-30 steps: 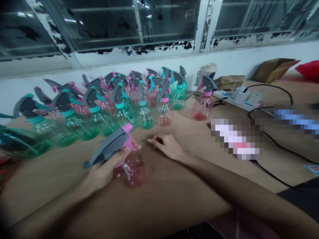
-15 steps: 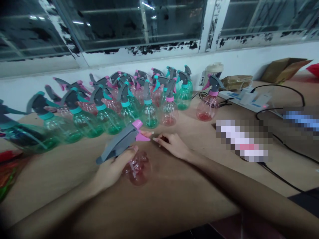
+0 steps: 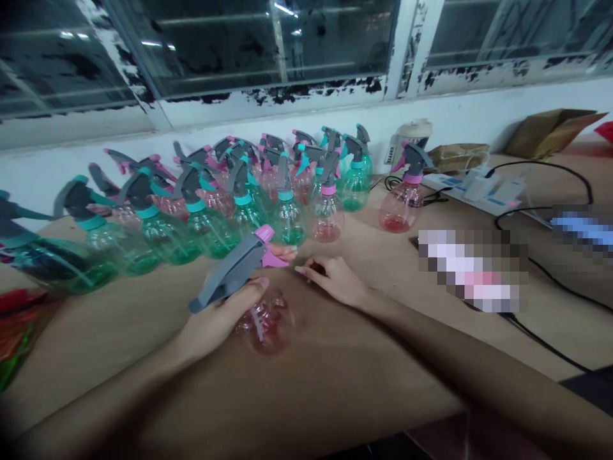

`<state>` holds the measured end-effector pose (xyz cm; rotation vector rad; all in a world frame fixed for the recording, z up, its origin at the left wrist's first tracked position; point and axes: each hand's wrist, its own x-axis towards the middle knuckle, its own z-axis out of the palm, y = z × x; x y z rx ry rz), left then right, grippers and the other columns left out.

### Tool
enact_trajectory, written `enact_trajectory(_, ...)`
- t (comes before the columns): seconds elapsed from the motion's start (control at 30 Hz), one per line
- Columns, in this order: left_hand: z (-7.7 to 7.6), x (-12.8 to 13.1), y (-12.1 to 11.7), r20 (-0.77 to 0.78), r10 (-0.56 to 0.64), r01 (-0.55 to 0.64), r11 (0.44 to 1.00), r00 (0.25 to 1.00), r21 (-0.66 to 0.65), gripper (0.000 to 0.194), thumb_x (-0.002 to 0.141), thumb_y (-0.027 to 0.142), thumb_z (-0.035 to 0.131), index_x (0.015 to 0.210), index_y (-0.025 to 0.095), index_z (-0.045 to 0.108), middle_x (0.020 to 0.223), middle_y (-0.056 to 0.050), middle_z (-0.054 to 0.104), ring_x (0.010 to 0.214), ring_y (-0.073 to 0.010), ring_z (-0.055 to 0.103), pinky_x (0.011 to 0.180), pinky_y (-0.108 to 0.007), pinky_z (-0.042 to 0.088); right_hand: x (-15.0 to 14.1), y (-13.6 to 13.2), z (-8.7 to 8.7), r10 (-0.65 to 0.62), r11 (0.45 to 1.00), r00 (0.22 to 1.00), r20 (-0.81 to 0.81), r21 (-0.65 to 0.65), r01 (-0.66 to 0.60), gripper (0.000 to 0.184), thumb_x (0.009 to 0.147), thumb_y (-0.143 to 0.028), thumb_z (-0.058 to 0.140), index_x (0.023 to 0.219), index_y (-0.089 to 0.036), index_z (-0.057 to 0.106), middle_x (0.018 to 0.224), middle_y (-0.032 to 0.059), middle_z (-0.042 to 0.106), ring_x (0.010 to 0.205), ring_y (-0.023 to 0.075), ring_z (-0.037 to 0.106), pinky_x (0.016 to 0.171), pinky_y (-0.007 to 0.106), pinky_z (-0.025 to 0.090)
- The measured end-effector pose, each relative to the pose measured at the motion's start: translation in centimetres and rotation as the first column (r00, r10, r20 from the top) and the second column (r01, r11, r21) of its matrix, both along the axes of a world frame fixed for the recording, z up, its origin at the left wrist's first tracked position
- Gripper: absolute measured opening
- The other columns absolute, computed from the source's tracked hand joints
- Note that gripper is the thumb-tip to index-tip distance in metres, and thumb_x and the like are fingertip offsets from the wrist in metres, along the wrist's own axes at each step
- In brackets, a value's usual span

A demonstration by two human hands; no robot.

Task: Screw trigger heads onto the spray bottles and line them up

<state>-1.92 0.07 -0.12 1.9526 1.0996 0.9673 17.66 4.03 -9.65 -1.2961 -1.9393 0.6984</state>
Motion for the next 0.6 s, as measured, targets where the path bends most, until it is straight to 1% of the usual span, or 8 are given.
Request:
enact_trajectory(0.1,0.09,-0.04,0.25,-0.002,-0.011,0.011,1.0,1.0,0.002,0.009,0.074,0.026,0.054,0.073,0.025,0.063,0.05,0.005,0.051,0.047,-0.0133,0.05,0.051,-0.027,0.049,0.03,-0.02,0.06,-0.005,1.0,1.0,0.006,0.001,0.005,0.037,0.088,-0.05,0.045,0.083,-0.019,0.064,0.076,0.001,0.068,0.067,0.0152,0.058,0.063,0.027,0.041)
enact_trajectory(0.17,0.21,-0.01,0.25,-0.006,-0.015,0.015,1.0,1.0,0.006,0.008,0.074,0.03,0.057,0.076,0.025,0.063,0.048,0.006,0.048,0.045,-0.0132,0.05,0.049,-0.027,0.048,0.06,-0.01,0.08,0.006,1.0,1.0,0.001,0.007,-0.006,0.036,0.088,-0.05,0.045,0.085,-0.019,0.065,0.079,0.0013,0.069,0.068,0.0155,0.059,0.063,0.027,0.042)
enact_trajectory(0.23,0.36,0.09,0.1,-0.017,-0.03,0.03,0.999,0.999,0.022,0.01,0.074,0.032,0.06,0.081,0.025,0.063,0.053,0.005,0.053,0.048,-0.0135,0.052,0.052,-0.028,0.05,0.09,-0.02,0.13,0.019,1.0,1.0,-0.01,0.018,-0.019,0.035,0.088,-0.048,0.045,0.086,-0.019,0.065,0.08,0.0013,0.069,0.07,0.0156,0.06,0.065,0.027,0.042)
enact_trajectory(0.3,0.52,0.24,-0.1,-0.022,-0.039,0.04,0.998,0.999,0.051,0.012,0.074,0.032,0.061,0.083,0.025,0.062,0.065,0.003,0.06,0.055,-0.0142,0.056,0.059,-0.029,0.052,0.11,-0.08,0.22,0.029,0.999,1.0,-0.009,0.016,-0.029,0.035,0.089,-0.047,0.044,0.084,-0.019,0.064,0.078,0.0011,0.069,0.069,0.0155,0.06,0.065,0.027,0.042)
enact_trajectory(0.37,0.66,0.4,-0.27,-0.021,-0.033,0.034,0.997,0.999,0.073,0.008,0.076,0.031,0.06,0.078,0.024,0.058,0.066,0.003,0.06,0.058,-0.014,0.056,0.062,-0.029,0.052,0.12,-0.14,0.3,0.03,1.0,1.0,-0.003,0.003,-0.03,0.036,0.089,-0.048,0.043,0.083,-0.019,0.064,0.078,0.0013,0.068,0.069,0.0157,0.06,0.066,0.027,0.042)
enact_trajectory(0.47,0.79,0.53,-0.3,0.009,-0.028,0.027,0.995,1.0,0.093,0.013,0.076,0.029,0.059,0.067,0.023,0.053,0.061,0.004,0.056,0.057,-0.0131,0.055,0.064,-0.028,0.051,0.14,-0.12,0.25,0.033,0.999,0.999,-0.005,-0.011,-0.033,0.037,0.089,-0.049,0.043,0.084,-0.019,0.064,0.082,0.0023,0.069,0.074,0.0168,0.061,0.068,0.028,0.043)
enact_trajectory(0.53,0.84,0.54,-0.19,0.031,-0.038,0.036,0.996,0.999,0.078,0.01,0.075,0.029,0.059,0.069,0.023,0.056,0.067,0.003,0.06,0.063,-0.0139,0.058,0.067,-0.028,0.051,0.17,-0.02,0.1,0.036,0.999,0.999,-0.009,-0.004,-0.036,0.035,0.088,-0.048,0.044,0.085,-0.019,0.064,0.084,0.0026,0.07,0.076,0.0173,0.062,0.07,0.029,0.043)
enact_trajectory(0.6,0.84,0.51,-0.07,0.015,-0.043,0.043,0.999,0.999,0.013,0.008,0.075,0.03,0.059,0.073,0.022,0.059,0.069,0.002,0.062,0.062,-0.0143,0.059,0.064,-0.028,0.051,0.18,0.08,-0.04,0.034,0.999,0.999,-0.008,0.007,-0.034,0.035,0.088,-0.047,0.045,0.085,-0.019,0.065,0.084,0.0026,0.07,0.076,0.0173,0.062,0.069,0.028,0.043)
